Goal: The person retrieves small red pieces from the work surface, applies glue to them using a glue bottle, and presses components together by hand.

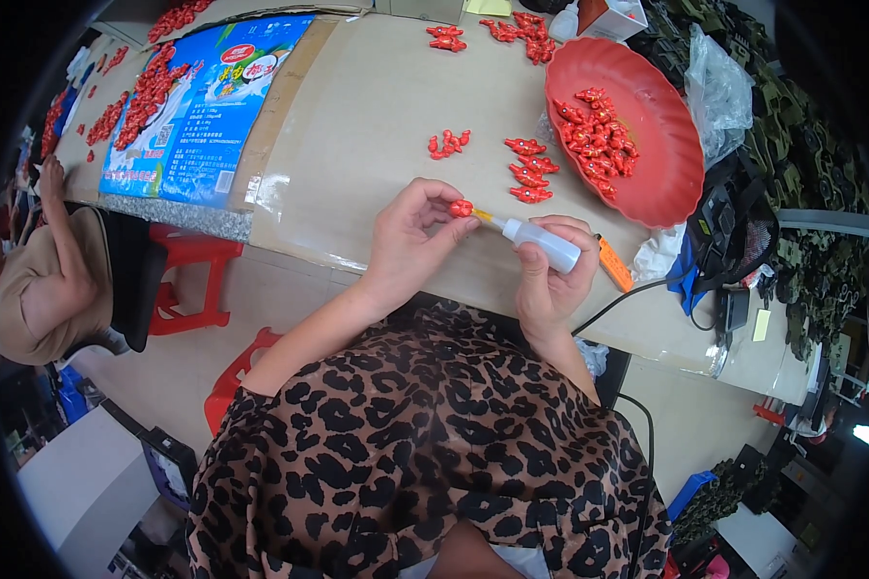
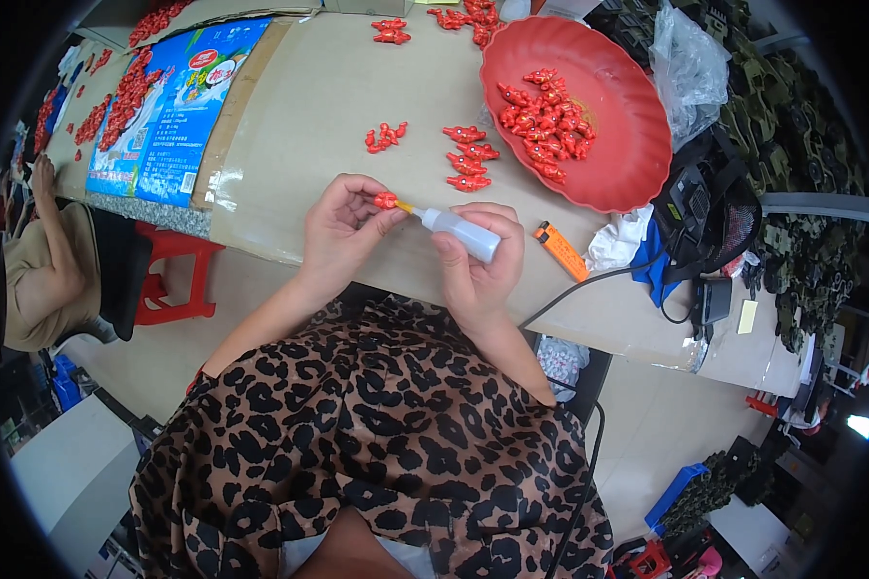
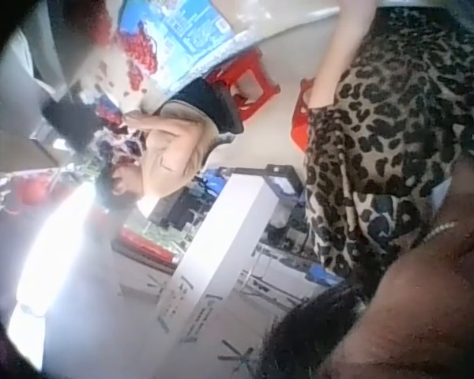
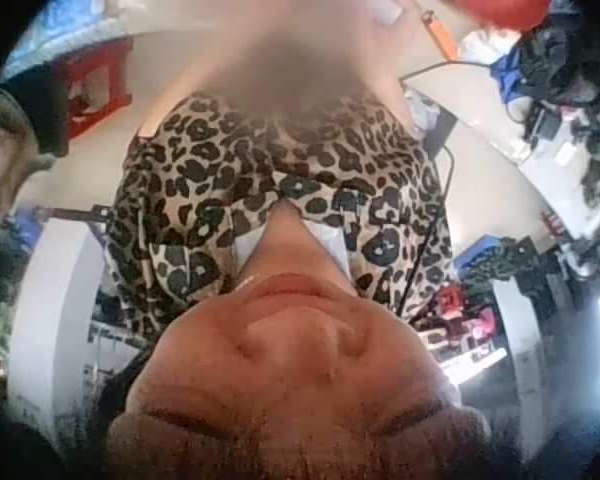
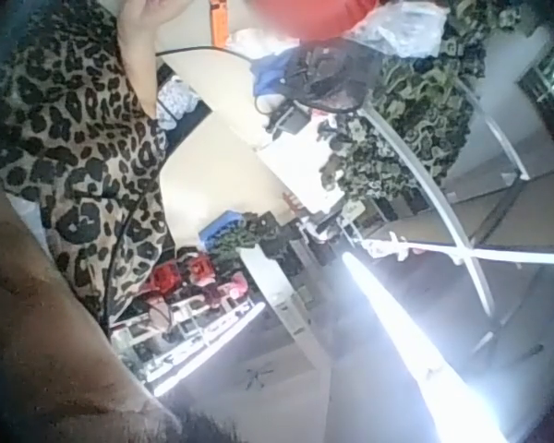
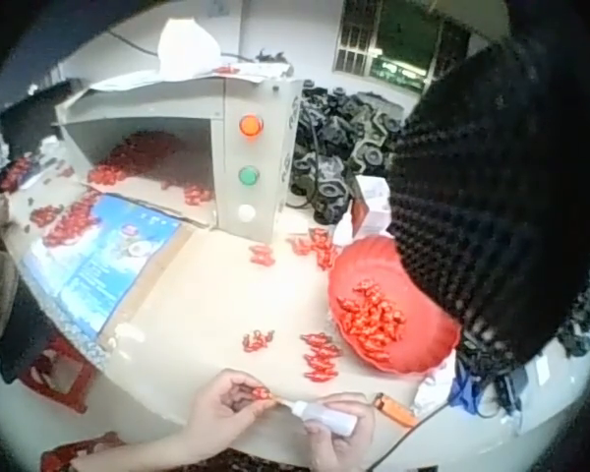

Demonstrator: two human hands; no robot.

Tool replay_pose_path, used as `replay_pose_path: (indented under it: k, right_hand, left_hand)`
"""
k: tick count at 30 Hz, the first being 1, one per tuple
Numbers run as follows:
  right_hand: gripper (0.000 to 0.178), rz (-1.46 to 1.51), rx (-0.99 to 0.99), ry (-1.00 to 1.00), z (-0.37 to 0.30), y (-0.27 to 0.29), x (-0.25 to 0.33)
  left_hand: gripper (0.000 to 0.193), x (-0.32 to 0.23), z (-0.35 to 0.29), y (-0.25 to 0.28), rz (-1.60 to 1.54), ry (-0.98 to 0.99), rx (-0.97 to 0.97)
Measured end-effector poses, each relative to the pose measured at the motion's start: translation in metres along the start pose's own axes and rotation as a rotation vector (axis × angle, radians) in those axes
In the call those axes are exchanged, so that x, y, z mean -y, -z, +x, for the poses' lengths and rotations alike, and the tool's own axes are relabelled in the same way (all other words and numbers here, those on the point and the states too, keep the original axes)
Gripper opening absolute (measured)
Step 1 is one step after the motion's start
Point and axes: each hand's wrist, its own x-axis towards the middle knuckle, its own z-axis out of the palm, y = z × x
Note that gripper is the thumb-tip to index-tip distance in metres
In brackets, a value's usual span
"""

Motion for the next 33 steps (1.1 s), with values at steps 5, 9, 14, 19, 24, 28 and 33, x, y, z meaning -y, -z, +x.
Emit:
replay_pose_path:
  k: [5,9,14,19,24,28,33]
  right_hand:
    - [0.027,-0.070,0.012,0.042,0.002,0.001,0.000]
    - [0.026,-0.058,0.002,0.020,0.003,0.000,0.000]
    - [0.026,-0.081,0.003,0.035,0.003,0.001,-0.001]
    - [0.027,-0.071,-0.001,0.016,0.002,0.001,0.000]
    - [0.026,0.004,-0.032,-0.045,0.004,-0.002,0.005]
    - [0.023,0.385,-0.154,-0.299,0.012,-0.003,0.008]
    - [0.019,0.546,-0.181,-0.398,0.018,-0.001,0.010]
  left_hand:
    - [0.022,-0.002,0.001,0.000,0.002,0.008,0.002]
    - [0.022,-0.002,0.001,0.000,0.001,0.010,-0.006]
    - [0.023,-0.002,0.000,0.001,0.013,0.009,-0.002]
    - [0.024,-0.004,0.001,0.000,0.017,0.020,0.000]
    - [0.022,-0.002,0.001,0.002,-0.002,0.025,0.004]
    - [0.022,-0.013,0.006,0.008,0.078,-0.025,0.069]
    - [0.022,-0.017,0.013,0.016,-0.240,0.187,0.166]
